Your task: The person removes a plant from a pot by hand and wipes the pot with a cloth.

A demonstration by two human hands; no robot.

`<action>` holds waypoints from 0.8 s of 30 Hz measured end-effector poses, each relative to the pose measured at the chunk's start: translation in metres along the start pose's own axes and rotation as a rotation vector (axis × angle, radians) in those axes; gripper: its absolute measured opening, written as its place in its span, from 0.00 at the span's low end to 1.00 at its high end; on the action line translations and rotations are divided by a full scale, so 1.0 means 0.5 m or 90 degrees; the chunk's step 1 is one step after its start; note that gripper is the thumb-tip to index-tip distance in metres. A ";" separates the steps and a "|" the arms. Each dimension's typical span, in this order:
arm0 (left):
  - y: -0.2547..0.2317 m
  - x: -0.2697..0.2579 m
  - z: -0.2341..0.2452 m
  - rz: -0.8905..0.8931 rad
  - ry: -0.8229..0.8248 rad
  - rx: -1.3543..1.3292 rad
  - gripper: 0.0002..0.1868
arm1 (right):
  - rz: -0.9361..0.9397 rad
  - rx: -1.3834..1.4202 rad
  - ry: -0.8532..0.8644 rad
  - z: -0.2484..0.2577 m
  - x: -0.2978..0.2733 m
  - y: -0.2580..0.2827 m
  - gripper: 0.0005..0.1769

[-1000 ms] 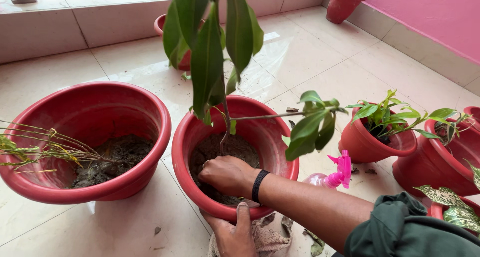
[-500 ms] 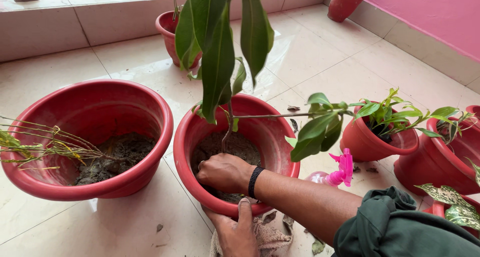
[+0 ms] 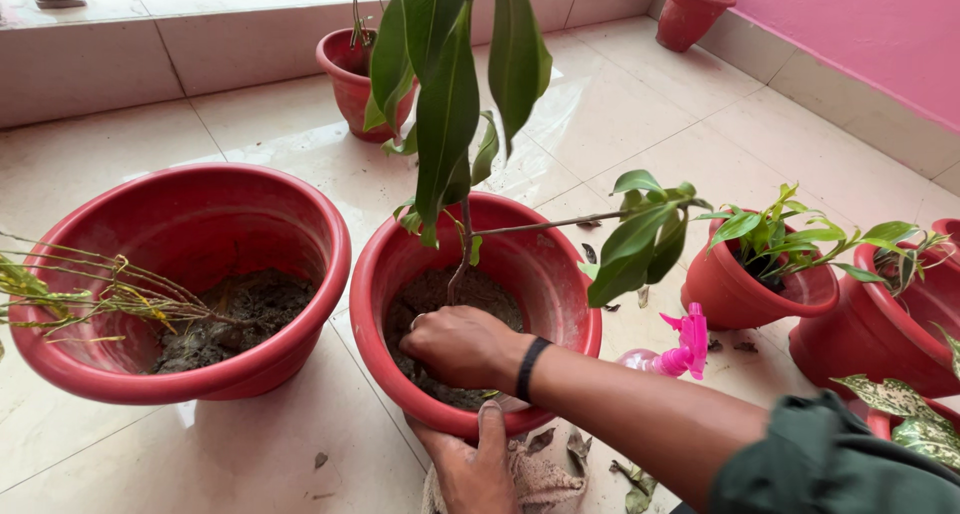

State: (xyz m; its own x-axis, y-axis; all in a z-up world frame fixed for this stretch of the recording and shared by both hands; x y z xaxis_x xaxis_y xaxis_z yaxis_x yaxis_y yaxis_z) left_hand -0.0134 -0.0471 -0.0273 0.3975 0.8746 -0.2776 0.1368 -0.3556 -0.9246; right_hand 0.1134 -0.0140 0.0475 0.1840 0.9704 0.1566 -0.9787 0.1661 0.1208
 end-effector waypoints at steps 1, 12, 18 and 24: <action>0.010 0.003 -0.001 -0.001 0.001 -0.002 0.53 | -0.025 0.031 -0.028 0.014 -0.005 0.000 0.07; 0.093 0.033 -0.003 -0.046 0.026 -0.129 0.56 | -0.160 0.112 -0.044 0.081 -0.049 -0.003 0.04; 0.041 0.025 0.001 -0.088 -0.001 0.019 0.53 | -0.149 0.139 -0.233 0.192 -0.131 -0.035 0.06; 0.020 0.015 -0.008 0.000 -0.002 -0.059 0.52 | -0.436 -0.010 -0.330 0.361 -0.218 -0.156 0.12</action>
State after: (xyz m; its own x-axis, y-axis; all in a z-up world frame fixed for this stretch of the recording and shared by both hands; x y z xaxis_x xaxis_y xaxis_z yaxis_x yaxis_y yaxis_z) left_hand -0.0052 -0.0453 -0.0375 0.3952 0.8754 -0.2784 0.2201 -0.3844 -0.8965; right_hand 0.1859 -0.1643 0.1980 0.7495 0.4527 0.4831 -0.6369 0.6920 0.3397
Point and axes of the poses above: each hand's wrist, its own x-axis towards the middle knuckle, its own z-axis out of the back of the hand, y = z × x, the point moved 1 cm from there along x, towards the middle knuckle, and after that the axes turned 12 degrees about -y, right-handed, at the moved point
